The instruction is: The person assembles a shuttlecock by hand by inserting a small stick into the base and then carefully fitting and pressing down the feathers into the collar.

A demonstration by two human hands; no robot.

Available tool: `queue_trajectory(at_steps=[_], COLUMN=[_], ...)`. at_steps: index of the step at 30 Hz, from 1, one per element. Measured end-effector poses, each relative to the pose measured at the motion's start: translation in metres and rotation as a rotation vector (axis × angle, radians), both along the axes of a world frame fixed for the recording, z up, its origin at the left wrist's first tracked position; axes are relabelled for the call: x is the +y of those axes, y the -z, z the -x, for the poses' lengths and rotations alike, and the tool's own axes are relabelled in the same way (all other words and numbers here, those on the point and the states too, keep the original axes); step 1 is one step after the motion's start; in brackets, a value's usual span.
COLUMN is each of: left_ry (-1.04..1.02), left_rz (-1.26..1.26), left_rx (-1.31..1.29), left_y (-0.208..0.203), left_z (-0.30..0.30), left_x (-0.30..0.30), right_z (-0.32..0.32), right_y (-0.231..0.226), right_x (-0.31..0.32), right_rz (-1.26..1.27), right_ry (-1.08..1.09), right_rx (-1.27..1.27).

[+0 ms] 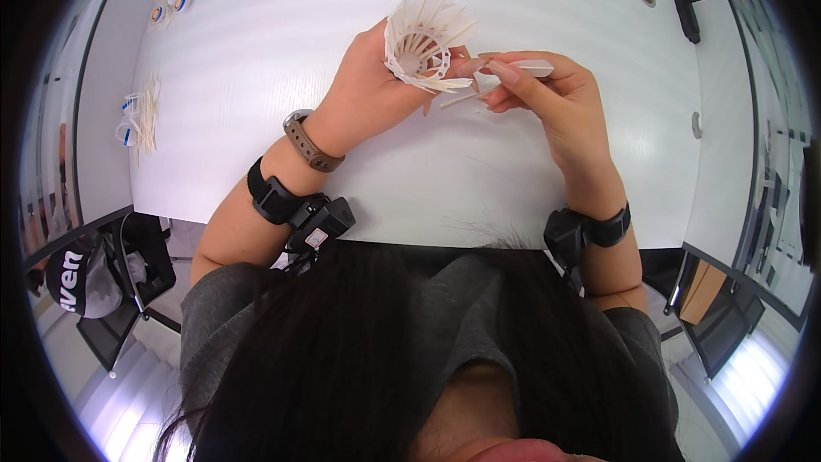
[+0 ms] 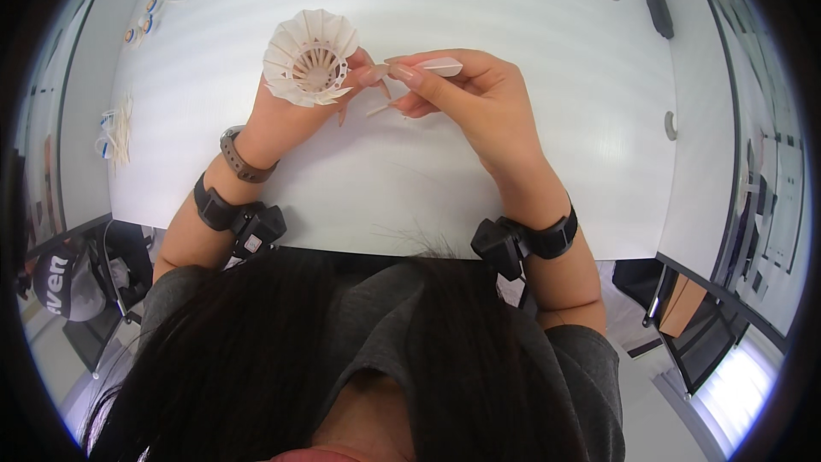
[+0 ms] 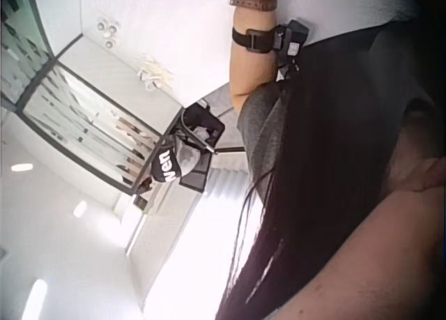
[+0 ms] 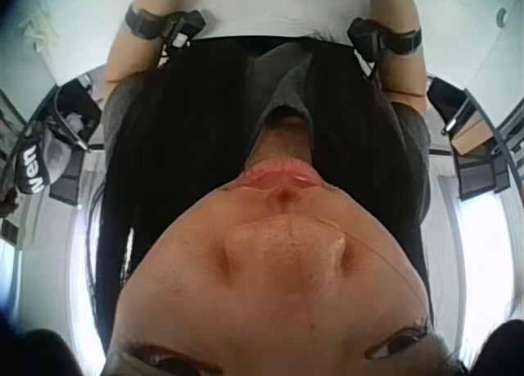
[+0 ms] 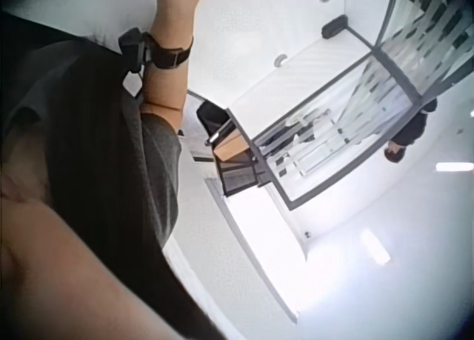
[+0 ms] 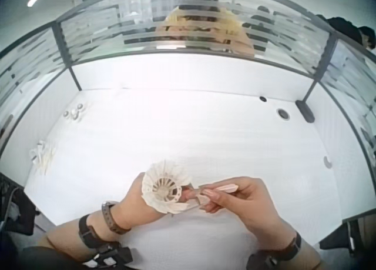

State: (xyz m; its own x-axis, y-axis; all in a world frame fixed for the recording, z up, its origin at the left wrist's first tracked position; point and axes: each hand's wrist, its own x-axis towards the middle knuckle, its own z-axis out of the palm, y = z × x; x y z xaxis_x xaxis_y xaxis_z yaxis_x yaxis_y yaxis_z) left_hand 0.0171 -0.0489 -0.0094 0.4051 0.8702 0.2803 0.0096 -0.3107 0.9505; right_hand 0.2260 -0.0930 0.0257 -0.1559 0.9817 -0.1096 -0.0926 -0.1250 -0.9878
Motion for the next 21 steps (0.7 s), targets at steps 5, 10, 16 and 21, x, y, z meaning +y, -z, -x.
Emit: queue_trajectory(at_steps=[5,10,16,21], left_ry=[-0.021,0.02,0.004,-0.003], left_rz=[-0.022,-0.056,-0.18,-0.091], left_rx=[0.046,0.054,0.002,0.141], left_y=[-0.002,-0.001,0.002,-0.003], left_z=[0.001,0.001,0.0,0.004], left_x=[-0.001,0.0,0.002,0.001], right_z=[-0.002,-0.006,-0.013,-0.016], right_y=[-0.006,-0.013,-0.016,-0.015], right_x=[-0.001,-0.002,-0.002,-0.002], right_rz=[0.0,0.03,0.006,-0.087], right_ry=[0.03,0.01,0.028,0.186], right_rx=[-0.098,-0.192,-0.223,-0.153])
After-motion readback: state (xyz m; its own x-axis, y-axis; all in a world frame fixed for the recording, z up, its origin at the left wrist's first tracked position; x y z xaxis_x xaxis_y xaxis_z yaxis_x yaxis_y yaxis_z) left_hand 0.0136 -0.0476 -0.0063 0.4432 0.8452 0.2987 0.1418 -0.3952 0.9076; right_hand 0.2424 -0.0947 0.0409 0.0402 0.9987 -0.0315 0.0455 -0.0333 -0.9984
